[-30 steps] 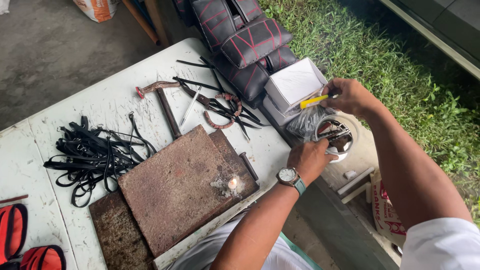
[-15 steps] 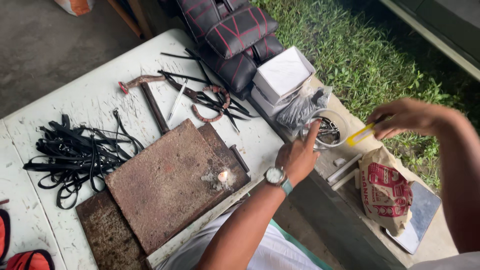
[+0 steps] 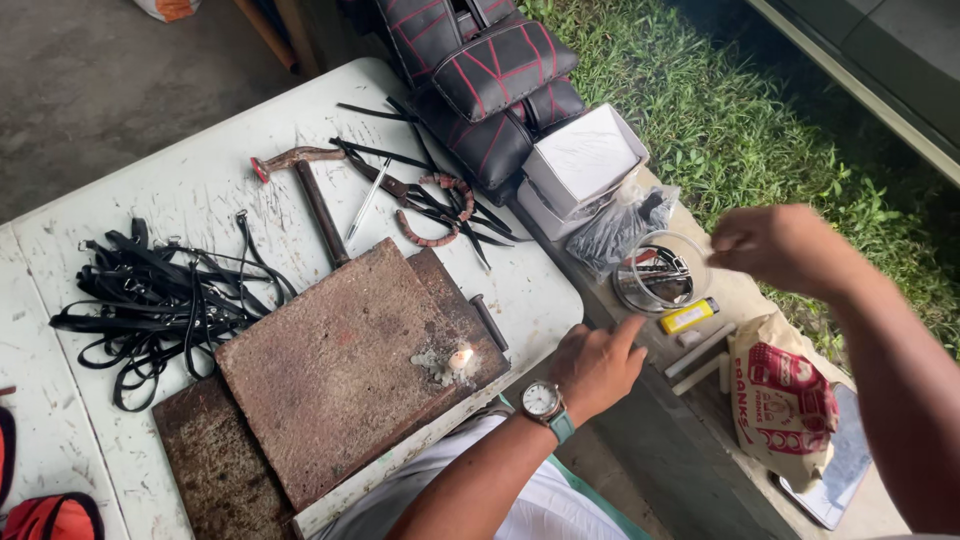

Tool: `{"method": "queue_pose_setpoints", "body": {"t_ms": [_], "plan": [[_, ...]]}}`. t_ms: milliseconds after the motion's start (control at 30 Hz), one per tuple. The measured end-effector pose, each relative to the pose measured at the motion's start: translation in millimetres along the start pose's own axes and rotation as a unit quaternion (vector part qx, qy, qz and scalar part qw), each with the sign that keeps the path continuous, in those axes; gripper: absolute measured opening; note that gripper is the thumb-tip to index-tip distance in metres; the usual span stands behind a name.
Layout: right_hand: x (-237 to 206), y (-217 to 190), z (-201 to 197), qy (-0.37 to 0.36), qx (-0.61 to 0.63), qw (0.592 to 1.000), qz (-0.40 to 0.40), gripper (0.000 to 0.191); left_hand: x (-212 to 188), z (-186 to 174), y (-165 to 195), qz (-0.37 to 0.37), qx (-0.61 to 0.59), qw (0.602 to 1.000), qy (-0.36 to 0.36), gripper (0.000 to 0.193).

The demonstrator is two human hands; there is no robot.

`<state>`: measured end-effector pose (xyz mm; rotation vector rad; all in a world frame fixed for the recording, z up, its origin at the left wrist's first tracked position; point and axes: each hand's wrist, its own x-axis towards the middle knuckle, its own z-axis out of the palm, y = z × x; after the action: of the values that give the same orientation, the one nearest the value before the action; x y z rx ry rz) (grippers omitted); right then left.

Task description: The person lights a candle on the work table, then holds each colorful fabric coin purse and passes its edges and seams near the flame to singe loose threads, working over a metal plate. They trim remaining threads with scissors, turn the purses over to treat other sides, and place the finished purses into a cardboard box.

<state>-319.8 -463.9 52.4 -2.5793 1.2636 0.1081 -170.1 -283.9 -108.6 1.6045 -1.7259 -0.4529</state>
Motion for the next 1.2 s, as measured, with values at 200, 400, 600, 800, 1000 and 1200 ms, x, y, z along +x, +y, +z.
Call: {"method": "queue_pose_setpoints", "body": {"t_ms": [200,400,600,800,1000,1200], "plan": [[33.6,-40.6,35.7,-0.109,-0.155,0.975,-0.117,0.052,10.2,-4.7,7.0,0.033,-0.01,0.998,0.048,0.04],[35.1,-36.3,37.9,-0.097,-0.23,0.959,-0.132,0.032,0.4,-3.7,0.0,0.013,-0.021,0.999,0.033,0.035],[31.8,-32.0,33.2,-0.037,-0.183,0.97,-0.154,0.014,-10.2,1.2,1.6,0.04,-0.011,0.999,0.005,0.034],[26.8,-39.0,37.1,-0.052,-0.317,0.914,-0.246,0.026,-13.4,0.0,-0.6,0.041,-0.015,0.999,-0.017,0.03],[24.8,-48.0,34.0,-0.052,-0.369,0.899,-0.23,0.022,-15.8,-1.0,-0.9,0.05,-0.026,0.998,0.005,0.029],[32.0,-42.7,27.9,-0.041,-0.271,0.935,-0.226,0.018,-18.6,0.0,-4.4,0.043,-0.018,0.999,-0.001,0.029]]}}
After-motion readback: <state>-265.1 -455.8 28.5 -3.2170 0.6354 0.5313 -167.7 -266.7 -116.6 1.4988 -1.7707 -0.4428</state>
